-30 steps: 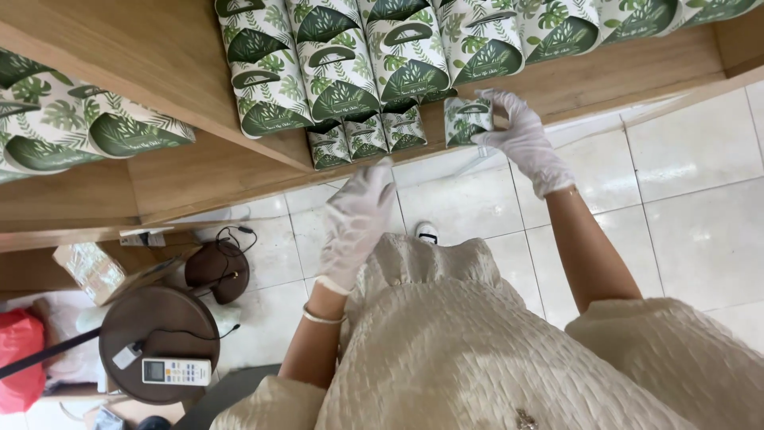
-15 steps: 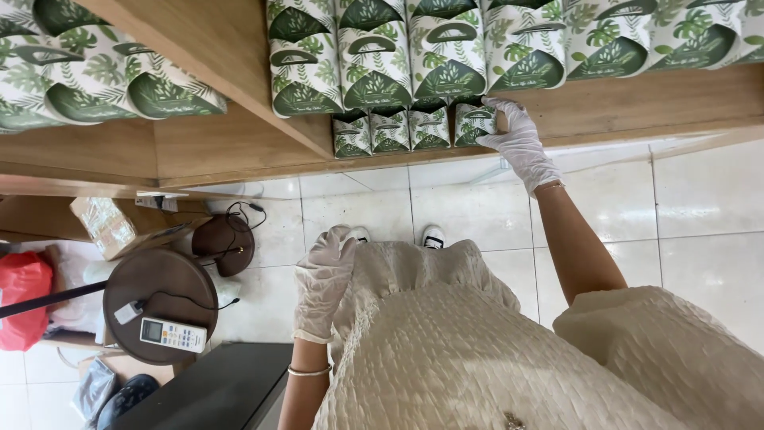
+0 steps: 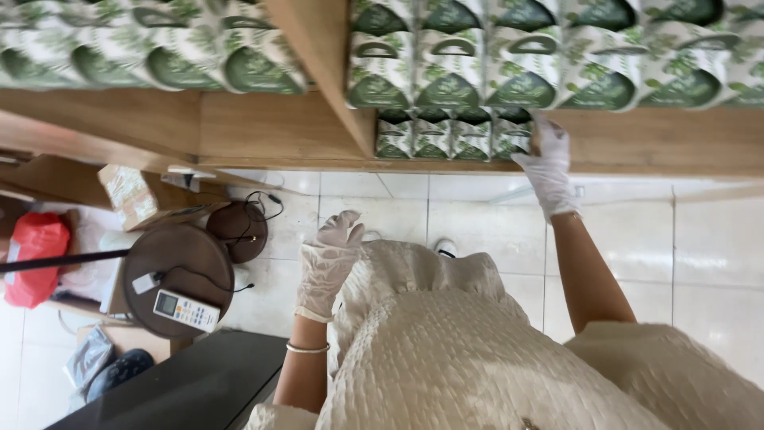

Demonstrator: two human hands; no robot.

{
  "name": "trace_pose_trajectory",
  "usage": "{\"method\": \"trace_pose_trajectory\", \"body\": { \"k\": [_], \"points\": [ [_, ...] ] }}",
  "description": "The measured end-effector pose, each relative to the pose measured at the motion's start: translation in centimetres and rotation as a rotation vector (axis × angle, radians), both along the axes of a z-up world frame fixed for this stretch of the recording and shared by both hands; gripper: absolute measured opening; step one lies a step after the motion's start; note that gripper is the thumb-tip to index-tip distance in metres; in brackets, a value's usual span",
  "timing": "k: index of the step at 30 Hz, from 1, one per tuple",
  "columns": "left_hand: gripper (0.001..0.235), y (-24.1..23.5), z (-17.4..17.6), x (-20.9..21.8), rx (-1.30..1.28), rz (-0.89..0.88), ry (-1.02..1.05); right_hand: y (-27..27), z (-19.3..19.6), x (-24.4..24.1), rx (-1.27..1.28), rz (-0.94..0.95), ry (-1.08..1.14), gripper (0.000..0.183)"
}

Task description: Organizing small patterned product boxes on a display shelf while wearing gloves.

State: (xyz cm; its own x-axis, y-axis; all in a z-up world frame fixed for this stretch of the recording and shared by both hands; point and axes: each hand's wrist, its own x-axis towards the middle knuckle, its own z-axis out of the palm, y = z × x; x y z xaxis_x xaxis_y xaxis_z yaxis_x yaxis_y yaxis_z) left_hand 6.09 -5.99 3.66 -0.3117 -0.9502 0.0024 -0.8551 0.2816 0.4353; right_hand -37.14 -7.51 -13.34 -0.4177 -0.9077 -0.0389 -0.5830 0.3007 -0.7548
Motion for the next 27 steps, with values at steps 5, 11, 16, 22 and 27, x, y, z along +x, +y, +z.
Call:
{"method": "trace_pose_trajectory", "body": {
  "k": [5,11,16,22,27],
  "points": [
    [0.022,-1.8,5.0,1.6,-0.195,0.029,0.231,4.4,7.1,5.4,-0.179,-0.253,0.043,0.071],
    [0.038,-5.2,16.2,3.4,-0.372,-0.084,0.6,5.1,15.4,15.5,-0.188,-0.16,-0.024,0.045],
    [0.03,-12.7,20.8,3.3,-0.743,-0.242,0.434,2.6,17.6,23.1,-0.398,0.127,-0.132,0.027],
    [0.027,-19.7,20.8,0.5,-0.837,-0.465,0.067,2.2,22.3,28.8,-0.569,0.181,-0.365,0.019],
    [0.02,-21.7,19.3,0.3,-0.95,-0.499,-0.097,3.1,22.6,29.4,-0.507,0.089,-0.428,0.015]
  ]
}}
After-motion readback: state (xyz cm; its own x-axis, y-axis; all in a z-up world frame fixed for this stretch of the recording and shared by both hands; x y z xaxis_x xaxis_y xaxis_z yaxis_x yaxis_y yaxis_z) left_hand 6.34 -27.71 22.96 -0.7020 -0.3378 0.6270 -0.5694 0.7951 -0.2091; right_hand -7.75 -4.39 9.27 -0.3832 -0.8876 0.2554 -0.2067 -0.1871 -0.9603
